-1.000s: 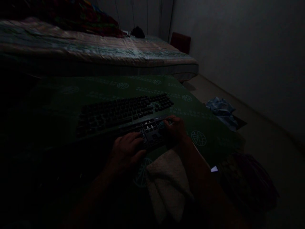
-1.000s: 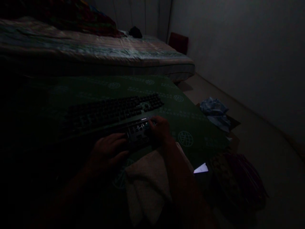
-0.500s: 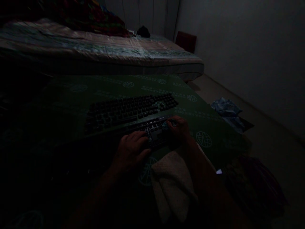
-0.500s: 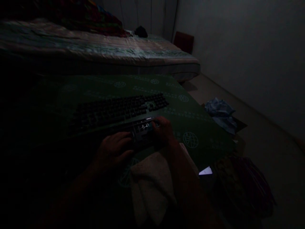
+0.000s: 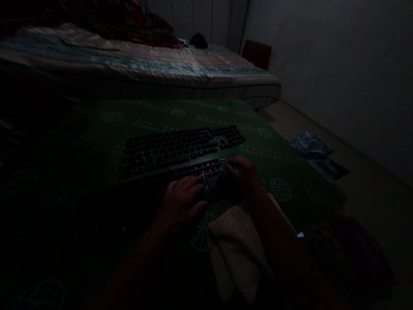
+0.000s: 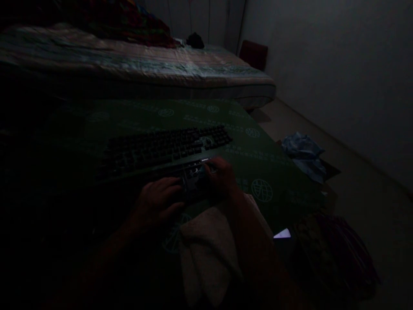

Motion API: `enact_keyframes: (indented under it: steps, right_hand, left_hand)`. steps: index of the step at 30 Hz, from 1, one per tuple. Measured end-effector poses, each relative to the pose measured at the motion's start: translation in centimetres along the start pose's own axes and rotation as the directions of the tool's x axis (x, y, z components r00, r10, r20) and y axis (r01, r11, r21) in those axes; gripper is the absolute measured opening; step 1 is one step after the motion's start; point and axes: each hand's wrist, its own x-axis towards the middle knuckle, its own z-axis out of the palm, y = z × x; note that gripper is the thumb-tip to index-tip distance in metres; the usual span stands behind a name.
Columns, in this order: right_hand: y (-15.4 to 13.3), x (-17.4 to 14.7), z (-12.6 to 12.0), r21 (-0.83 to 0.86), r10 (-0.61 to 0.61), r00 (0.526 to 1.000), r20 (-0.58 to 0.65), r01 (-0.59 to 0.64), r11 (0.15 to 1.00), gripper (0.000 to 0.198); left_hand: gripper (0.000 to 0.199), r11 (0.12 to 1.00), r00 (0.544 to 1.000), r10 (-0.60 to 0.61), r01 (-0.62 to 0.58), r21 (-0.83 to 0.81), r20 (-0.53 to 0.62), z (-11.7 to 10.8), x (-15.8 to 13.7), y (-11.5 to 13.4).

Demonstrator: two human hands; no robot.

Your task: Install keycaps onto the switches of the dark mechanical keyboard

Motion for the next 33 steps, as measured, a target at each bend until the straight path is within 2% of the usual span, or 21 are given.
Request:
enact_keyframes:
  steps: [3, 7, 13, 17, 20, 26, 30, 33]
  right_hand:
    - [-0.2, 0.1, 0.3, -0.047, -0.025, 0.999, 0.035, 0.026, 0.999, 0.011]
    - [-0.4, -0.4, -0.2, 0.002, -0.063, 0.993, 0.1, 0.063, 0.998, 0.012]
    - [-0.6, -0.4, -0.1, 0.0, -0.04, 0.999, 0.033, 0.04, 0.999, 0.012]
    - [-1.0, -0.7, 0.2, 0.022, -0.088, 0.991, 0.099, 0.086, 0.996, 0.013]
    - [-1.2, -1.1, -0.2, 0.046, -0.067, 0.987, 0.144, 0.061, 0.997, 0.012]
    - [-1.2, -0.8, 0.2, 0.068, -0.029, 0.998, 0.056, 0.025, 0.997, 0.01]
    - [-1.1, -0.9, 0.6, 0.098, -0.07, 0.99, 0.119, 0.059, 0.993, 0.009]
    - [-1.3, -1.2, 0.5, 0.108, -0.056, 0.99, 0.131, 0.042, 0.993, 0.009]
  left_hand:
    - [0.036, 1.0, 1.0, -0.009, 0.009, -0.002, 0.011, 0.0, 0.0, 0.1]
    - [0.035, 1.0, 1.0, -0.013, 0.013, -0.007, 0.012, 0.1, -0.1, 0.2]
    - [0.033, 1.0, 1.0, -0.023, 0.023, -0.008, 0.012, -0.1, -0.3, 0.5]
    - [0.031, 0.999, 0.999, -0.027, 0.028, -0.031, 0.025, -0.4, -0.4, 0.8]
    - [0.032, 0.998, 0.999, -0.031, 0.033, -0.049, 0.036, -0.4, -0.5, 0.9]
    - [0.032, 0.998, 0.999, -0.041, 0.041, -0.055, 0.017, -0.3, -0.7, 1.0]
    - [0.031, 0.996, 0.999, -0.051, 0.052, -0.066, 0.015, -0.4, -0.8, 1.1]
    - [0.033, 0.995, 0.997, -0.063, 0.065, -0.079, 0.037, -0.5, -0.8, 1.2]
